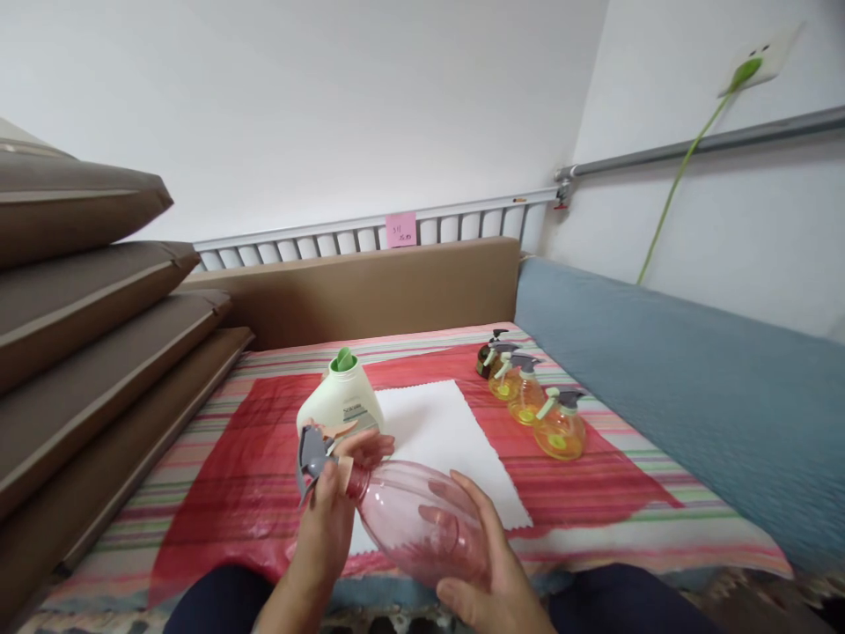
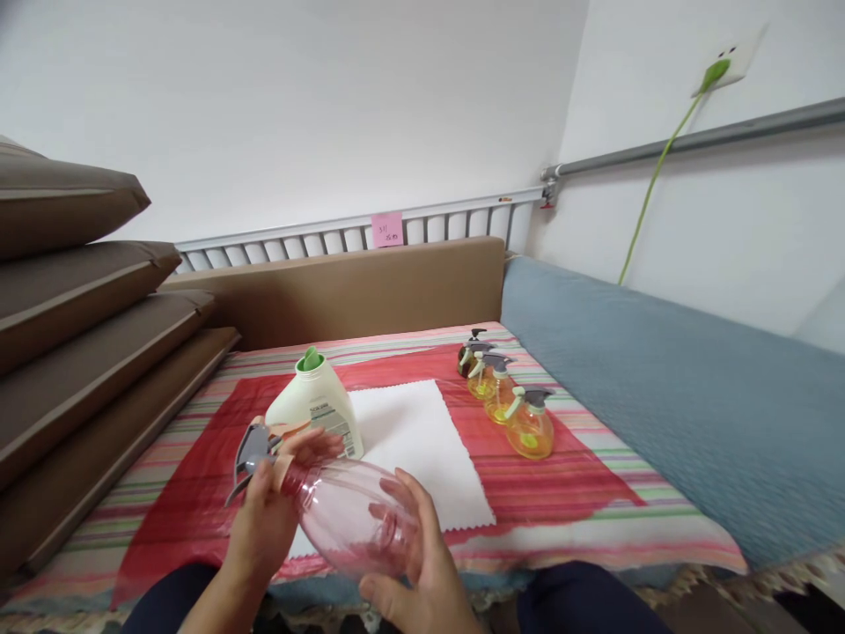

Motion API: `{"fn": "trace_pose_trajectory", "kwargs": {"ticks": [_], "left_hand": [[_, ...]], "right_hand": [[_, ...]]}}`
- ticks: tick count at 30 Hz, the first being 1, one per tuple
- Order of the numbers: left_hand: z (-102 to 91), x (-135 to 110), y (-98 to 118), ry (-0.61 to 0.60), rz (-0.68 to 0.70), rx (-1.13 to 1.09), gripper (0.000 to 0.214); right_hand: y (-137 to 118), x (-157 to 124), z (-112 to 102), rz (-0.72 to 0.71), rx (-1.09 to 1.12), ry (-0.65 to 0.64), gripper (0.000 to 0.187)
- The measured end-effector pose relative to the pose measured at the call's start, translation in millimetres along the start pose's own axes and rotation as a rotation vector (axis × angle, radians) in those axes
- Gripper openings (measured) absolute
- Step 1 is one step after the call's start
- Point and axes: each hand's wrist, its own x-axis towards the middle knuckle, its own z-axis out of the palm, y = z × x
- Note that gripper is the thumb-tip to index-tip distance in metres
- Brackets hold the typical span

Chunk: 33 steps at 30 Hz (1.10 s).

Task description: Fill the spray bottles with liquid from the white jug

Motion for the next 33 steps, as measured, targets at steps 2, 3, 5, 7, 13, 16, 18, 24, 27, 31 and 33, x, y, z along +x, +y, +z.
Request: {"fn": "trace_pose_trajectory", "kwargs": {"ticks": [2,3,5,7,13,16,18,24,27,31,33], "left_hand": [[3.3,1.1,0.8,0.047,0.02,-0.01,0.042],[4.9,1.2,1.0,0.065,0.03,-0.03,0.035],[7.3,0.6,0.9,0.082,0.025,-0.09,0.024],[8.1,-0.9,0.5,0.071,-0.011,-0.149,0.021],[6.6,-3.4,-1.0,0.055,-0.046,-0.178,0.026],[7.4,-3.4,-3.3,0.068,-0.028,-0.119,0.024],[7.9,-3.8,-5.5,0.062,-0.035,-0.08,0.025],[7.6,-4.7,-9.6,0.107,-0.001,-0.079,0.027],[6.1,-4.4,-10.2,0.111,0.005,-0.093,0.026],[3.6,-3.1,-9.9,0.097,0.022,-0.063,0.026],[2.8,-2.4,-9.2,0.094,0.032,-0.058,0.026]], "right_hand": [[3.7,0.4,-1.2,0.025,-0.006,0.018,0.087],[5.2,1.1,-1.7,0.033,-0.003,0.022,0.087],[7.7,2.6,-2.2,0.038,0.011,0.025,0.087],[9.6,3.9,-2.0,0.036,0.026,0.021,0.086],[10.7,6.4,-2.8,0.109,0.053,-0.004,0.092],[10.2,8.1,-5.9,0.453,0.142,-0.096,0.077],[11.1,9.3,-8.5,0.686,0.236,-0.134,0.073],[15.0,10.2,-12.8,0.595,0.409,-0.316,0.085],[18.0,10.6,-16.6,0.506,0.412,-0.342,0.094],[25.3,12.4,-21.5,0.687,0.434,-0.453,0.079],[28.2,13.3,-21.1,0.749,0.448,-0.469,0.085]]}}
